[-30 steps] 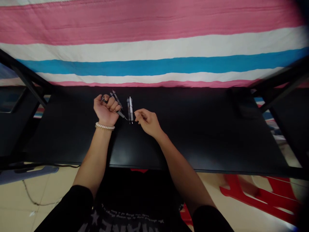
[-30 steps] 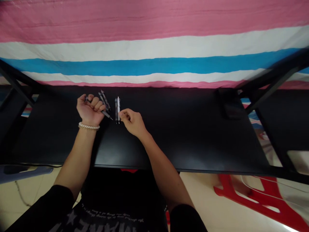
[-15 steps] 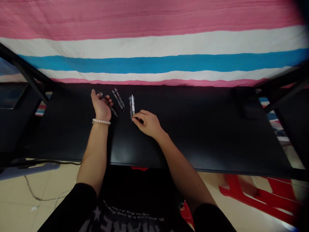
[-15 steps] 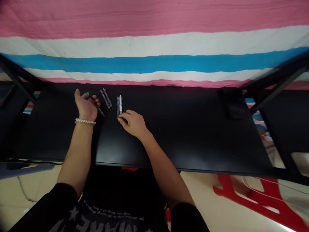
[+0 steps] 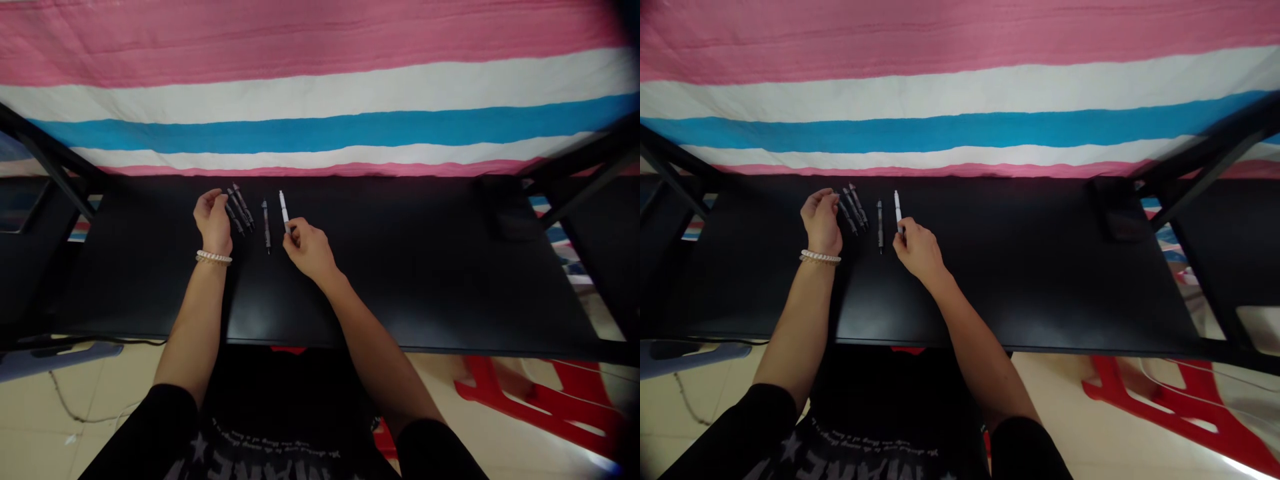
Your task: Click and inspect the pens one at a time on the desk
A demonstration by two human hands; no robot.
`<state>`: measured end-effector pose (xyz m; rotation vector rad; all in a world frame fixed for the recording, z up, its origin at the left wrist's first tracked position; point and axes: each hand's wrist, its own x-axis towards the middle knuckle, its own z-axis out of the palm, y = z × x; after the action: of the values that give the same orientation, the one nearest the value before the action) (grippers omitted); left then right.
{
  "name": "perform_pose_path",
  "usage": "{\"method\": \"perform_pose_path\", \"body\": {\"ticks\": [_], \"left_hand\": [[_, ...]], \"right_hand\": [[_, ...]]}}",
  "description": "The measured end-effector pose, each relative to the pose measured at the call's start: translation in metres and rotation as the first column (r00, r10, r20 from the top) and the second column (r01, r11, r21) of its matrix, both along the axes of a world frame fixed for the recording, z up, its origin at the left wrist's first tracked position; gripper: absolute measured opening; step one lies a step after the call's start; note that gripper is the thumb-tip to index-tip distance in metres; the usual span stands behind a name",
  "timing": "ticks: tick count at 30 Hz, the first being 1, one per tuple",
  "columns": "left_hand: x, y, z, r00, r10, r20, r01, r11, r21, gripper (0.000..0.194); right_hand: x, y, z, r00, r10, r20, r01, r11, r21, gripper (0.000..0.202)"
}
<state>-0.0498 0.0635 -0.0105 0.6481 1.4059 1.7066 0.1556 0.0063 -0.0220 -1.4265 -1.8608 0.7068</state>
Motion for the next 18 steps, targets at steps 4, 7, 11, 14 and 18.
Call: {"method": "perform_pose_path", "body": {"ticks": [4, 7, 11, 14, 18], "left_hand": [[0.023, -0.01, 0.015, 0.997, 0.045, -0.069, -0.034, 0.988, 0.15, 0.007], [0.035, -0.018, 0.022, 0.99, -0.137, 0.042, 0.132, 0.984, 0.117, 0.012], [0.039, -0.023, 0.024, 0.936, -0.316, 0.156, 0.305, 0.948, 0.09, 0.021], [0.038, -0.024, 0.024, 0.899, -0.381, 0.218, 0.362, 0.924, 0.123, 0.017], [0.041, -0.026, 0.025, 0.892, -0.393, 0.224, 0.367, 0.918, 0.153, 0.014]], "right_hand": [[-0.002, 0.002, -0.003, 0.876, -0.147, -0.46, 0.078, 0.983, -0.166, 0.03], [-0.004, 0.0, 0.005, 0.76, -0.109, -0.641, -0.04, 0.976, -0.213, 0.038], [-0.006, -0.004, 0.014, 0.719, -0.038, -0.694, -0.149, 0.967, -0.207, 0.039], [-0.007, -0.003, 0.013, 0.7, -0.064, -0.711, -0.159, 0.957, -0.242, 0.046], [-0.006, 0.0, 0.01, 0.688, -0.084, -0.72, -0.163, 0.95, -0.267, 0.047]]}}
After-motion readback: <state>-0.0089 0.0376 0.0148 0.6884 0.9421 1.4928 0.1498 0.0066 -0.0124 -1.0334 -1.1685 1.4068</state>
